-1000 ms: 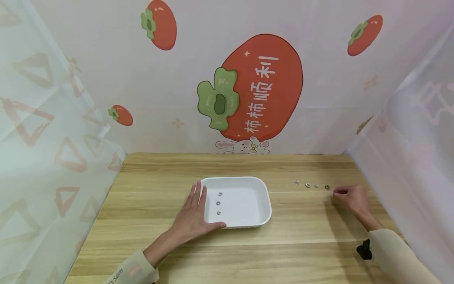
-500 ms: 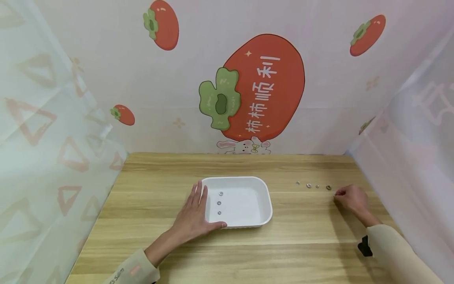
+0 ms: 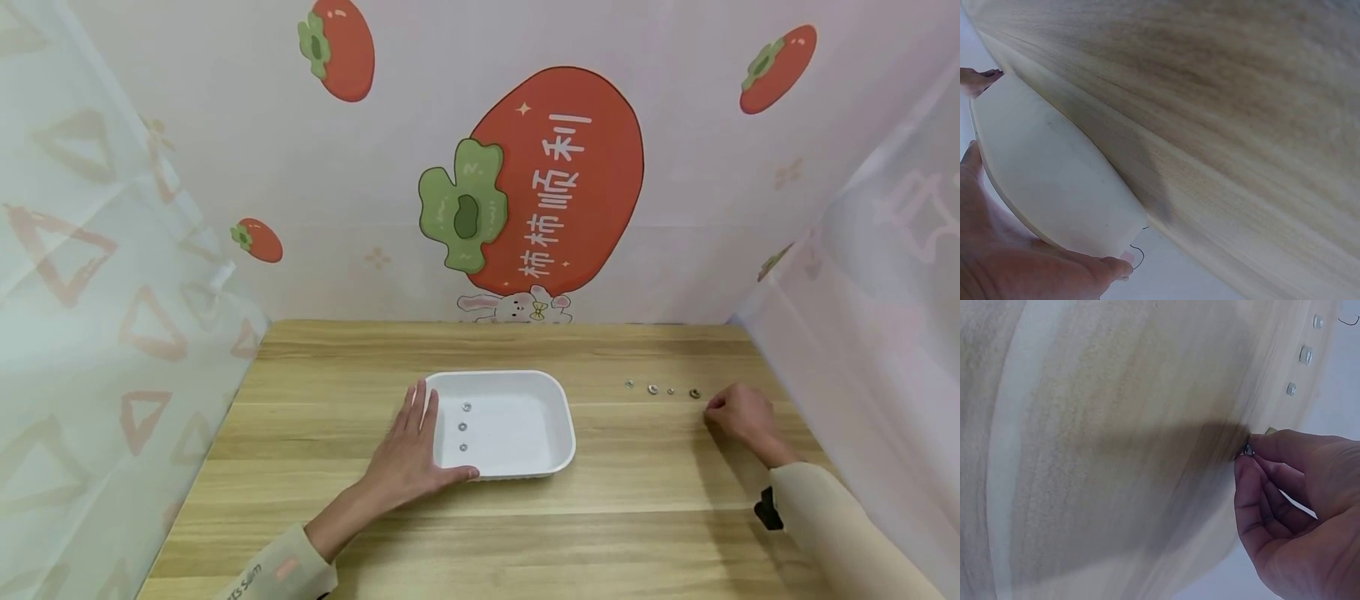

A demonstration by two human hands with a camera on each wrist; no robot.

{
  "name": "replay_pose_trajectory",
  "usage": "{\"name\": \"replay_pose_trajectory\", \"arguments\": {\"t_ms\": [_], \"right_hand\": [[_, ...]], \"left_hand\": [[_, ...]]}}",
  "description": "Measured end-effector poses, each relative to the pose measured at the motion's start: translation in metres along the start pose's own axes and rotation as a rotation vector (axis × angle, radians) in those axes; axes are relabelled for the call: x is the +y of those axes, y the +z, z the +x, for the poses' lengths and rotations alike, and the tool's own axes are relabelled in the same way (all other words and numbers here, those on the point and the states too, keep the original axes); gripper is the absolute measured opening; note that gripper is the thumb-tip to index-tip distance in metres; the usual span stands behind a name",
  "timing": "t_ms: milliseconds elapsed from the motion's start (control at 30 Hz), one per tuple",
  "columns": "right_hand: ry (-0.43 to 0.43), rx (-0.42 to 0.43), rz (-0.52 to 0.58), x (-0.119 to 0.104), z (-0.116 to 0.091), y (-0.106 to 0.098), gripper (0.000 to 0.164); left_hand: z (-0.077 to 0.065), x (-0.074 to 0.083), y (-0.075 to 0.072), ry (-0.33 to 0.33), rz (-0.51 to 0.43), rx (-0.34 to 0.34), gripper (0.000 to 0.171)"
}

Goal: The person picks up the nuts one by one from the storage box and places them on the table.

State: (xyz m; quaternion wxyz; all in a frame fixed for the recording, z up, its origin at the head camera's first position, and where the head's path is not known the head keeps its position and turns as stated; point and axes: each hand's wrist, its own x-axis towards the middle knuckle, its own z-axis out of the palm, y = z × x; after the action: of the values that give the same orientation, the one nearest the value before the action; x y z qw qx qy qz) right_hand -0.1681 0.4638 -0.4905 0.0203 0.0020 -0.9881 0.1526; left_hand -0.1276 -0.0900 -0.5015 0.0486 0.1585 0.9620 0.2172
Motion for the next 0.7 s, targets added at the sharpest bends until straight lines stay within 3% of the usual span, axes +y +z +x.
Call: {"name": "replay_pose_trajectory", "arguments": {"t_ms": [433, 700], "right_hand": [[0.005, -0.012, -0.016, -0.001, 0.002, -0.001, 0.013], [0.028, -0.007, 0.009, -0.011, 0.003, -0.004, 0.024]], "left_hand": [[0.0, 0.001, -0.002, 0.001, 0.005, 0.001, 0.138], [-0.001, 0.0, -0.002, 0.005, 0.001, 0.005, 0.139]]}}
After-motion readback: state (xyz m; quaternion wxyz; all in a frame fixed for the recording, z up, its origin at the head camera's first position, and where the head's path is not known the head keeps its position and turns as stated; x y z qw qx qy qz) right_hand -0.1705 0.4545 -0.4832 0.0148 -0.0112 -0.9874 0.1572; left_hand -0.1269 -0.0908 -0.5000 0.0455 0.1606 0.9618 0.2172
